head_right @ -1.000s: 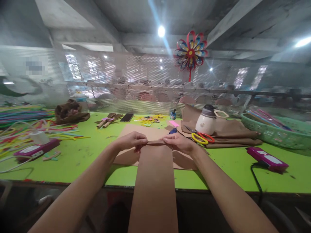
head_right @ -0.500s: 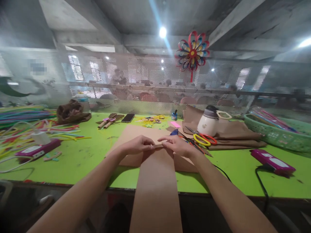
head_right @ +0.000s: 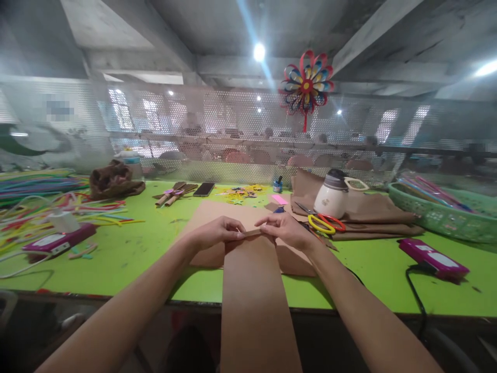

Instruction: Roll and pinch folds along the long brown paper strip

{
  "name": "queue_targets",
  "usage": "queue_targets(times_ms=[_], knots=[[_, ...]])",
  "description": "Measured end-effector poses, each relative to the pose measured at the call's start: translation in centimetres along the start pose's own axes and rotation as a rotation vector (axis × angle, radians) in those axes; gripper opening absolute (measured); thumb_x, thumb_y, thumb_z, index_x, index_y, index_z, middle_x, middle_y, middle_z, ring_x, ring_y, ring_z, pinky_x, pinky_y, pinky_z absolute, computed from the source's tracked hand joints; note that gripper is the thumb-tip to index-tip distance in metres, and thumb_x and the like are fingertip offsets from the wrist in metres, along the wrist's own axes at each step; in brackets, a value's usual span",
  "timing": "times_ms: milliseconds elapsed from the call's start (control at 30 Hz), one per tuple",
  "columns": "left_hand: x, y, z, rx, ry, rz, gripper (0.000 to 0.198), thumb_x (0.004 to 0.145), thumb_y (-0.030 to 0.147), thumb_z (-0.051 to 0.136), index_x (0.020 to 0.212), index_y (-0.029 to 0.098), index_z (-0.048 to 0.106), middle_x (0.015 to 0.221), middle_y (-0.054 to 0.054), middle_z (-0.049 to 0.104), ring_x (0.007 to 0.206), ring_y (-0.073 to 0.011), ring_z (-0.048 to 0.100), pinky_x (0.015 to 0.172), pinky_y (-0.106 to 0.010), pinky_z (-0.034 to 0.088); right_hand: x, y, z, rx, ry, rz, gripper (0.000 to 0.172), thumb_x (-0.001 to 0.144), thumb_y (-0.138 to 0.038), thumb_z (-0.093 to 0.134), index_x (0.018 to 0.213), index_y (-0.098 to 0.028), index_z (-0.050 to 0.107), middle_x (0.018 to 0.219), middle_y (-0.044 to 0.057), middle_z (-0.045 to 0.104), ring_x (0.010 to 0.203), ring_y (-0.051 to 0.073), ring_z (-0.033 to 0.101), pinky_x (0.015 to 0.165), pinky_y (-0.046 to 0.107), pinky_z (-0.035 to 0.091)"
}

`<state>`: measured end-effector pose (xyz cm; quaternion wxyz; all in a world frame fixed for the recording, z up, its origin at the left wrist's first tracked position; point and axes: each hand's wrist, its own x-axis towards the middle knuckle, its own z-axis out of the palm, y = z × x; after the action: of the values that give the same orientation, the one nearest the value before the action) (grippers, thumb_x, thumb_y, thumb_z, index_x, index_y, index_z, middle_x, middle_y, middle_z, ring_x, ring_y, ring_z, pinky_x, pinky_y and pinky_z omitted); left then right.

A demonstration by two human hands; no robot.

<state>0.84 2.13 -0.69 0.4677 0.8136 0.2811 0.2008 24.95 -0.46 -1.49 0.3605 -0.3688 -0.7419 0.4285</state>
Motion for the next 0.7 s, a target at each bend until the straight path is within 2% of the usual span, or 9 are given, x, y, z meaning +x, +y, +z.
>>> queue_targets(times_ms=[67, 200, 267, 367, 433, 567, 700], knots=[[0.0, -0.1, 0.1, -0.071, 0.012, -0.022, 0.019, 0.076, 0.033, 0.063, 0.079, 0.014, 0.065, 0.065, 0.001, 0.056, 0.061, -0.0096, 0.046, 0.06, -0.023, 0.035, 0.0, 0.0, -0.2, 0.014, 0.014, 0.001, 0.036, 0.078, -0.042, 0.061, 0.099, -0.014, 0.065, 0.066, 0.001, 0.055, 0.057, 0.01, 0.048, 0.056, 0.026, 0.037], [-0.3, 0.4, 0.1, -0.168, -0.014, 0.007, 0.02, 0.075, 0.033, 0.065, 0.08, 0.014, 0.065, 0.07, 0.0, 0.057, 0.064, -0.0095, 0.046, 0.062, -0.022, 0.035, -0.1, -0.1, -0.6, 0.212, 0.06, -0.003, 0.037, 0.084, -0.046, 0.052, 0.102, -0.016, 0.064, 0.076, 0.003, 0.058, 0.064, 0.011, 0.052, 0.061, 0.027, 0.043], [-0.5, 0.8, 0.2, -0.225, -0.055, 0.036, 0.02, 0.075, 0.034, 0.066, 0.081, 0.014, 0.065, 0.073, 0.0, 0.057, 0.067, -0.0098, 0.047, 0.064, -0.022, 0.036, -0.4, -0.3, -0.6, 0.262, -0.013, 0.004, 0.036, 0.081, -0.041, 0.059, 0.109, -0.018, 0.062, 0.084, 0.004, 0.06, 0.072, 0.013, 0.055, 0.068, 0.028, 0.045], [-0.5, 1.1, 0.7, -0.314, -0.129, 0.037, 0.024, 0.072, 0.035, 0.07, 0.081, 0.014, 0.065, 0.071, 0.0, 0.056, 0.065, -0.0095, 0.046, 0.065, -0.023, 0.037, -0.6, -0.8, 0.0, 0.226, -0.209, -0.028, 0.045, 0.073, -0.032, 0.07, 0.115, -0.019, 0.06, 0.091, 0.005, 0.06, 0.082, 0.015, 0.055, 0.073, 0.029, 0.046], [-0.4, 1.0, 1.2, -0.372, -0.178, 0.03, 0.027, 0.069, 0.037, 0.072, 0.08, 0.013, 0.066, 0.069, 0.001, 0.056, 0.065, -0.0092, 0.046, 0.066, -0.023, 0.037, -0.7, -1.2, 0.4, 0.183, -0.285, -0.107, 0.04, 0.072, -0.03, 0.071, 0.109, -0.017, 0.064, 0.089, 0.005, 0.059, 0.082, 0.015, 0.054, 0.073, 0.028, 0.046], [0.0, 0.4, 2.4, -0.536, -0.241, -0.007, 0.029, 0.063, 0.035, 0.078, 0.078, 0.013, 0.065, 0.07, 0.001, 0.057, 0.067, -0.0095, 0.049, 0.069, -0.024, 0.039, -0.7, -1.9, 1.0, 0.156, -0.283, -0.245, 0.024, 0.073, -0.033, 0.071, 0.091, -0.016, 0.071, 0.084, 0.003, 0.054, 0.08, 0.013, 0.052, 0.071, 0.026, 0.045], [0.1, 0.0, 3.6, -0.706, -0.34, -0.025, 0.033, 0.065, 0.038, 0.075, 0.083, 0.012, 0.066, 0.077, -0.004, 0.063, 0.072, -0.0153, 0.058, 0.075, -0.032, 0.044, -0.9, -2.6, 1.6, 0.239, -0.284, -0.232, 0.019, 0.071, -0.03, 0.073, 0.081, -0.015, 0.068, 0.088, 0.004, 0.054, 0.078, 0.013, 0.055, 0.072, 0.027, 0.047]])
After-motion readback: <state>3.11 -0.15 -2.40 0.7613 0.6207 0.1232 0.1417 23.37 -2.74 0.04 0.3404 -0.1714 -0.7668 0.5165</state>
